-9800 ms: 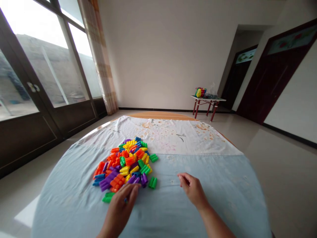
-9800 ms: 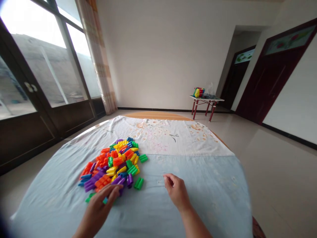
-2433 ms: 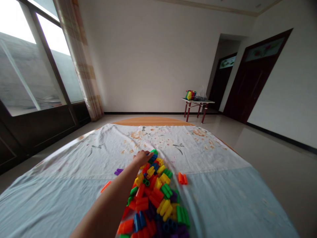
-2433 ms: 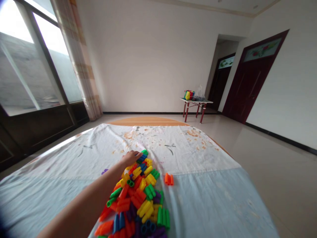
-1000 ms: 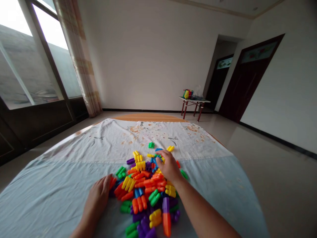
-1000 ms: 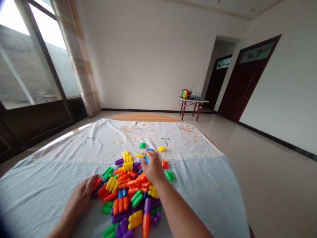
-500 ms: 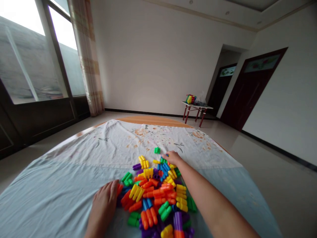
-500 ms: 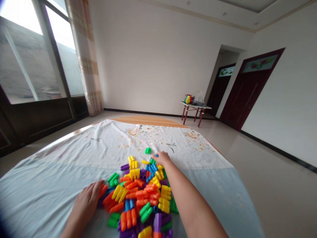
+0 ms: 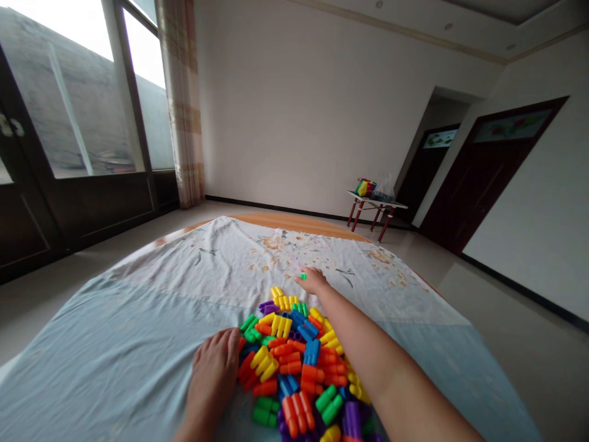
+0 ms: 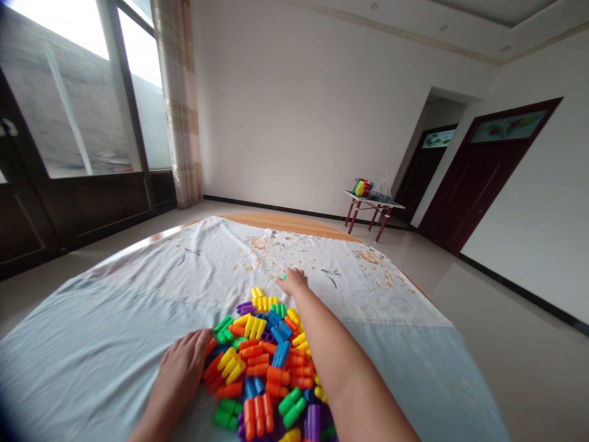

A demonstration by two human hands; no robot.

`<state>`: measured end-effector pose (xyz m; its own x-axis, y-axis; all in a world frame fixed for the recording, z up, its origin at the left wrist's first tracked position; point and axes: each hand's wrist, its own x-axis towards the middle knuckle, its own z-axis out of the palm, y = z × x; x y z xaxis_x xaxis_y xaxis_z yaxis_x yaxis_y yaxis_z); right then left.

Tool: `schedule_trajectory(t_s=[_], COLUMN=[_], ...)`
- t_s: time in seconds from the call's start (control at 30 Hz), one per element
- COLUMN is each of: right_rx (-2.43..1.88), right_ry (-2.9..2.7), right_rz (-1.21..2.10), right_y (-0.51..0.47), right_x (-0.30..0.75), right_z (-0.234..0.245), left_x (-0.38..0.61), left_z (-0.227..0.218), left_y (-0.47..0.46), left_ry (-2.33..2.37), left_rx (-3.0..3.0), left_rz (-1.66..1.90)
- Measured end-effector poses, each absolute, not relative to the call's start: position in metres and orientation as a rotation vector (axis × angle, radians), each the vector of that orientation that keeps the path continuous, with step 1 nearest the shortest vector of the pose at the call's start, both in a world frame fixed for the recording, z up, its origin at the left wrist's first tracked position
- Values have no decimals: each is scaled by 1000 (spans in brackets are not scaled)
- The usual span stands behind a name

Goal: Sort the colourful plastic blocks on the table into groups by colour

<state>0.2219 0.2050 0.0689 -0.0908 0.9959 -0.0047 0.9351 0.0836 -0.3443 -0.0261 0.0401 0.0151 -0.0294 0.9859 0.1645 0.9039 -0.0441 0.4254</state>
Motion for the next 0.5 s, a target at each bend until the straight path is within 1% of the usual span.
schedule_trajectory(t_s=[0.1, 0.23, 0.37, 0.5], right_rx=[-1939, -1747, -1471, -1273], right_ry=[-2165, -2345, -2557, -2789], right_rz=[398, 479, 606, 853], right_y=[210, 203, 187, 162], right_x=[209, 187, 166, 160], right_z=[57, 53, 61, 81], left_x=[-25, -24, -23, -24], left_z=[16, 17, 19, 19], left_y=[40, 40, 39, 37], left_ry=[2033, 2050, 2043, 2032], left_rx=[2065, 2073, 2109, 2155], left_rz=[657, 658, 663, 673])
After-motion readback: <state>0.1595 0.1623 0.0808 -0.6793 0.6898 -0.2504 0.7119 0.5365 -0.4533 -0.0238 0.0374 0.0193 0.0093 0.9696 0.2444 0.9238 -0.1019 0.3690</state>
